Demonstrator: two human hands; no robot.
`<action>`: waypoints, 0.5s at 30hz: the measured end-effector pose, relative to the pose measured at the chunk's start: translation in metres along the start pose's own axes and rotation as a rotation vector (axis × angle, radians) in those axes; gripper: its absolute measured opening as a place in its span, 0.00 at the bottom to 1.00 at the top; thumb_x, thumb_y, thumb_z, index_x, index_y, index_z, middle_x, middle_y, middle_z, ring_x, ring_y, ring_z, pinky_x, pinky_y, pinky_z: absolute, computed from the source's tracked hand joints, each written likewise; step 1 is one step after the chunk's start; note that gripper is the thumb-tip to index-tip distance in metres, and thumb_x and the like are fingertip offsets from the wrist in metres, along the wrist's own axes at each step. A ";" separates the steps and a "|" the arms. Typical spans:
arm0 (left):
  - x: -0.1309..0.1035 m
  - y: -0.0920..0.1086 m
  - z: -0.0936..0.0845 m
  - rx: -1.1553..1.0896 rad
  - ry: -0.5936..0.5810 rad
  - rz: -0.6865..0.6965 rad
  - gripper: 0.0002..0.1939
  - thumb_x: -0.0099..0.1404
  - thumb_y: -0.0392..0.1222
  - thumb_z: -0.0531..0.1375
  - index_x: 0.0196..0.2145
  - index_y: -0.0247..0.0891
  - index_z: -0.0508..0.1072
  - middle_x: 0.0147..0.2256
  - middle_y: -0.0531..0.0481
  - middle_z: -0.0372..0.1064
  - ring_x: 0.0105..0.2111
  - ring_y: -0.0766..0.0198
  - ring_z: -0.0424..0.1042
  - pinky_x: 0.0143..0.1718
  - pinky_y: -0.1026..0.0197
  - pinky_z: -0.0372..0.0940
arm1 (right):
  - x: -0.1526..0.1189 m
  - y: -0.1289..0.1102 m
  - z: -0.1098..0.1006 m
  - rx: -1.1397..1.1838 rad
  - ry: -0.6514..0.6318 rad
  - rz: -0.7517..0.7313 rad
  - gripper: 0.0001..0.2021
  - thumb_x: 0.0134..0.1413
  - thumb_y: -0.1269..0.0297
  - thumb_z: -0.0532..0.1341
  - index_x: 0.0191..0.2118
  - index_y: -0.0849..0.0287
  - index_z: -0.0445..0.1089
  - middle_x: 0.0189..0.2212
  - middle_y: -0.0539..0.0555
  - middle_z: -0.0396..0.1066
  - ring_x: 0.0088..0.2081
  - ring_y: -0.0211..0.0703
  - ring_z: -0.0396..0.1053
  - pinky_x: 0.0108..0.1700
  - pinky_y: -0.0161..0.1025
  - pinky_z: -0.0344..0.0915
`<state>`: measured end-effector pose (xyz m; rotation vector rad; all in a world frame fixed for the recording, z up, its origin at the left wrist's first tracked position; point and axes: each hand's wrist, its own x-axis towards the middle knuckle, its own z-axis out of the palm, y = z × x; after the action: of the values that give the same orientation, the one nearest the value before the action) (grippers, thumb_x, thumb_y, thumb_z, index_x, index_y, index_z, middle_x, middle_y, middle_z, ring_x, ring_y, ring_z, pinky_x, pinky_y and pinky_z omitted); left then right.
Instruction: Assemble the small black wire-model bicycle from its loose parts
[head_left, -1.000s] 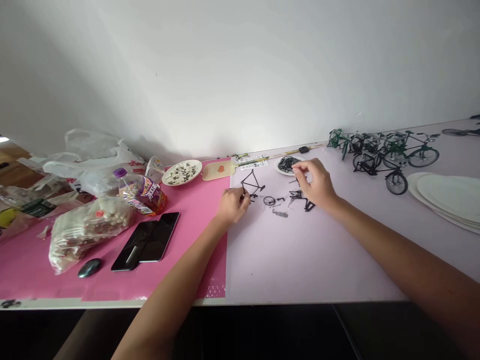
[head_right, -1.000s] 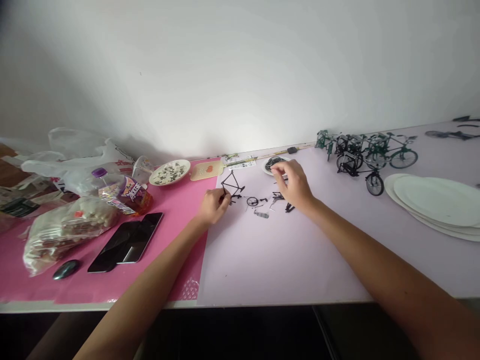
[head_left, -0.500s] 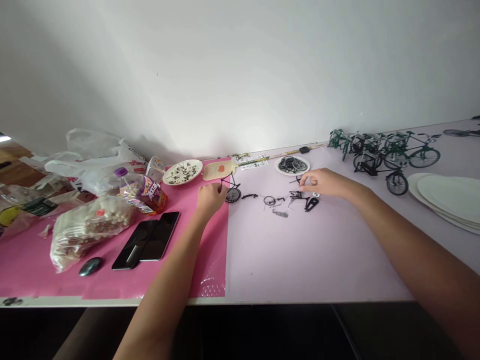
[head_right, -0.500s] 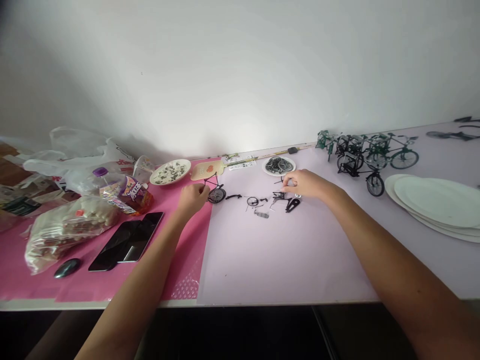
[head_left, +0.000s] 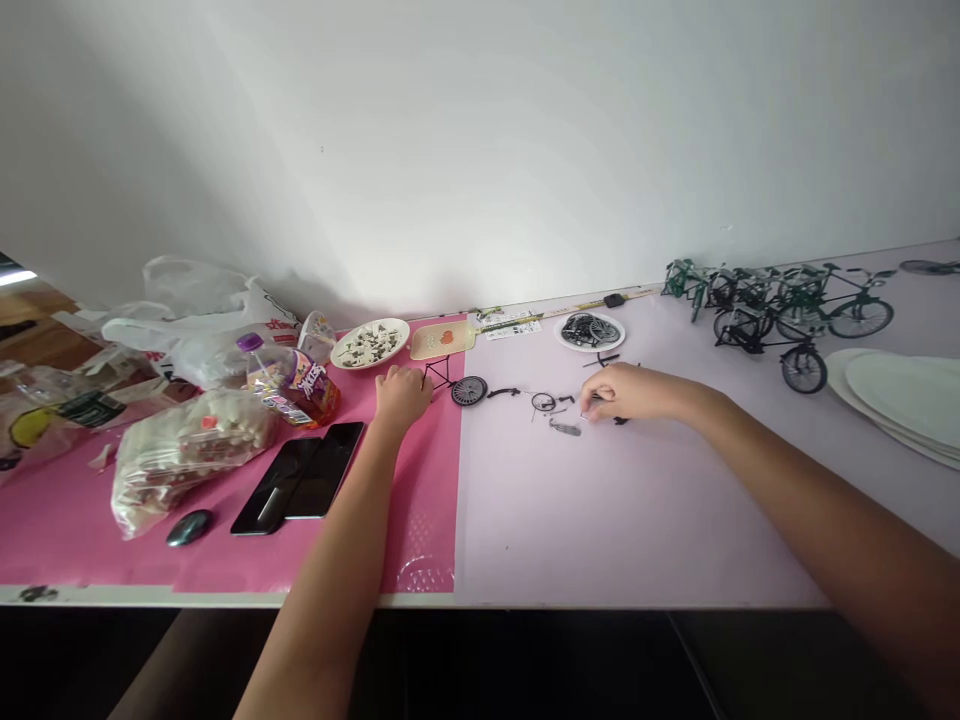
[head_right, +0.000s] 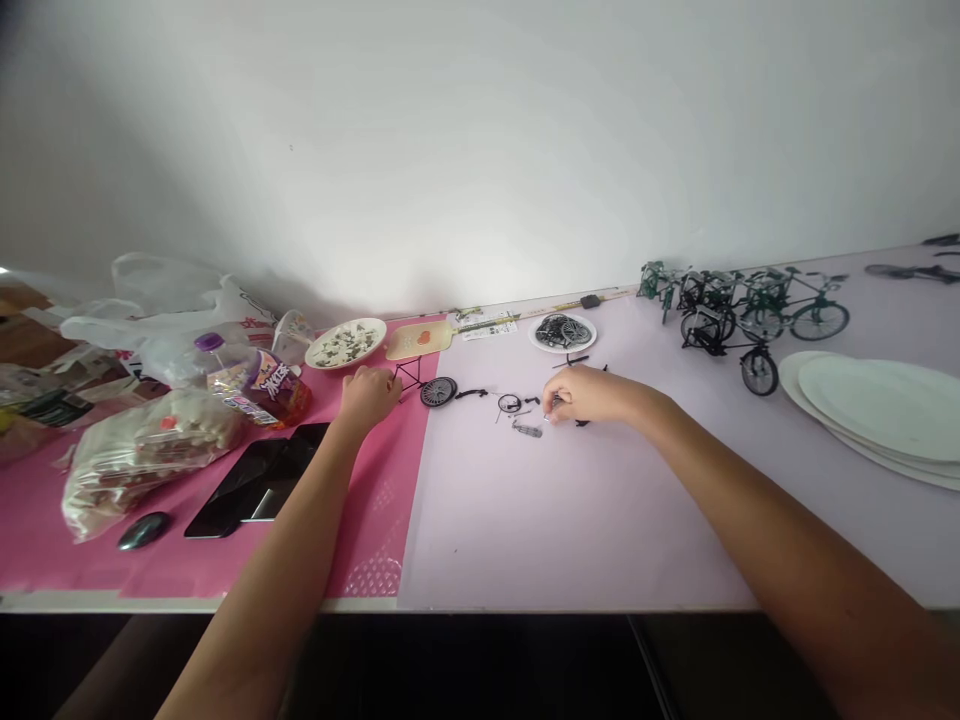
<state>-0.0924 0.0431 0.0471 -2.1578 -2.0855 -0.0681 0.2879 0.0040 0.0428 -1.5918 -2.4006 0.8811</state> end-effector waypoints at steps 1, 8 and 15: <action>0.000 0.002 0.001 -0.006 0.017 0.001 0.20 0.72 0.41 0.47 0.35 0.36 0.77 0.44 0.33 0.76 0.52 0.40 0.70 0.52 0.41 0.63 | -0.001 -0.004 0.002 -0.022 -0.017 0.014 0.14 0.51 0.47 0.68 0.35 0.53 0.79 0.21 0.46 0.58 0.22 0.37 0.54 0.28 0.38 0.47; -0.002 0.010 0.012 -0.082 0.204 0.029 0.18 0.71 0.41 0.50 0.52 0.36 0.74 0.56 0.33 0.68 0.58 0.41 0.64 0.56 0.38 0.60 | -0.006 -0.015 0.007 -0.098 -0.030 0.071 0.14 0.52 0.49 0.65 0.35 0.55 0.78 0.29 0.52 0.71 0.27 0.41 0.64 0.29 0.38 0.52; -0.007 0.031 0.019 -0.285 0.216 0.274 0.14 0.73 0.42 0.52 0.44 0.41 0.77 0.49 0.40 0.71 0.53 0.48 0.66 0.59 0.43 0.56 | -0.004 -0.003 0.014 -0.026 0.020 0.052 0.13 0.51 0.49 0.66 0.32 0.54 0.77 0.24 0.51 0.71 0.24 0.41 0.62 0.27 0.37 0.53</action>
<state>-0.0634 0.0382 0.0254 -2.4463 -1.7347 -0.5732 0.2815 -0.0053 0.0333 -1.6710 -2.3769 0.8426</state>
